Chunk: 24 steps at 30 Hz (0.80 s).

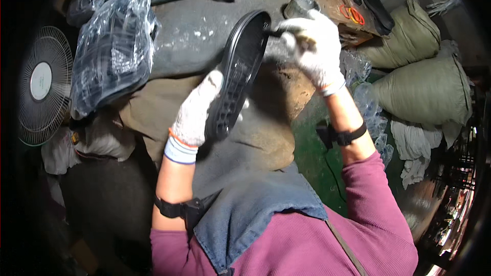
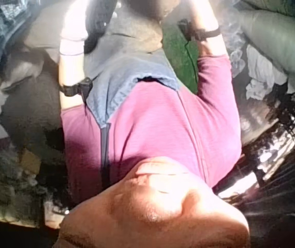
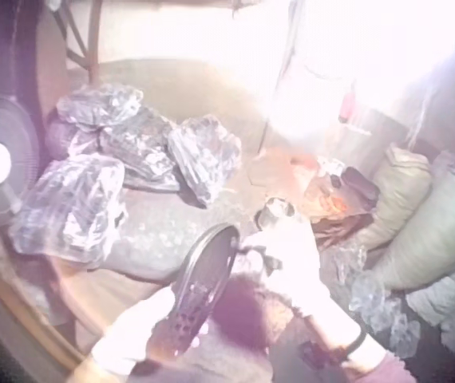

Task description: Apply glue to the edges of black shoe soles using a small brush.

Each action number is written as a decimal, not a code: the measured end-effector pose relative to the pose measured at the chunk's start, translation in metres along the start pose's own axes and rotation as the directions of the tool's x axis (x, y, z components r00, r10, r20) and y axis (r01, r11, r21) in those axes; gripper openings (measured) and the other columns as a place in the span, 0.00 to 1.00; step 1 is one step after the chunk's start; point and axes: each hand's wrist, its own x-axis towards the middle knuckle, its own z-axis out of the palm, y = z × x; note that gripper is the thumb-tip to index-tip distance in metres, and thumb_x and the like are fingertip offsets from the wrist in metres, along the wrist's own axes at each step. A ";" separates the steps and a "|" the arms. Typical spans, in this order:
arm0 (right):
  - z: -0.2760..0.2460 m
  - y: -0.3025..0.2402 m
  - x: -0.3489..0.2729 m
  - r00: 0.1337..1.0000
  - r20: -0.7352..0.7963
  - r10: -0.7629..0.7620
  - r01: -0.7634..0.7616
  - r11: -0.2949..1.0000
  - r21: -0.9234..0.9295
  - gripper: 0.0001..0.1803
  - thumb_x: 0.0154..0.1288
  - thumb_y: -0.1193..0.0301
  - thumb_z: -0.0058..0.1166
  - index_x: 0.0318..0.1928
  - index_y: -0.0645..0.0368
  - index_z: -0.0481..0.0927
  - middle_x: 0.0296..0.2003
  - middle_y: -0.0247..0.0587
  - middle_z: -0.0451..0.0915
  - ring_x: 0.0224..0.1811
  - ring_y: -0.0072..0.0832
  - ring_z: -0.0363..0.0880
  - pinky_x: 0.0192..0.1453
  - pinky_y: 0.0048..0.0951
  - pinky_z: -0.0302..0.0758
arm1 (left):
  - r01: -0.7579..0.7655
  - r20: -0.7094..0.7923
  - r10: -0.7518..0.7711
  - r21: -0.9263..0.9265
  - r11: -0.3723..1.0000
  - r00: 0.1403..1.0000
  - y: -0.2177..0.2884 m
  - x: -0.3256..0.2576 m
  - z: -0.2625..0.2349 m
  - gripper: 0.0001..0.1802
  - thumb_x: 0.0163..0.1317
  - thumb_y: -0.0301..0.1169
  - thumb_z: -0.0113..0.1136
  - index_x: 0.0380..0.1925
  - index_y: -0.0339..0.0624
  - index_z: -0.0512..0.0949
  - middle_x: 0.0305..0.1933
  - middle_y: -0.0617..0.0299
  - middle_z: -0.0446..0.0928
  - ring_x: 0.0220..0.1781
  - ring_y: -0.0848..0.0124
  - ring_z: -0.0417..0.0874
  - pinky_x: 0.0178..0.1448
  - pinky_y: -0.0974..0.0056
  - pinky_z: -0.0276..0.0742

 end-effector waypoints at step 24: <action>0.029 0.139 0.037 0.929 -0.017 0.368 -0.367 0.918 -0.152 0.10 0.62 0.56 0.62 0.37 0.45 0.90 0.29 0.38 0.88 0.38 0.39 0.84 0.56 0.40 0.75 | -0.058 0.030 0.096 -0.605 0.794 0.995 -0.018 -0.010 -0.007 0.41 0.80 0.60 0.39 0.79 0.42 0.59 0.78 0.40 0.65 0.61 0.29 0.81 0.56 0.23 0.81</action>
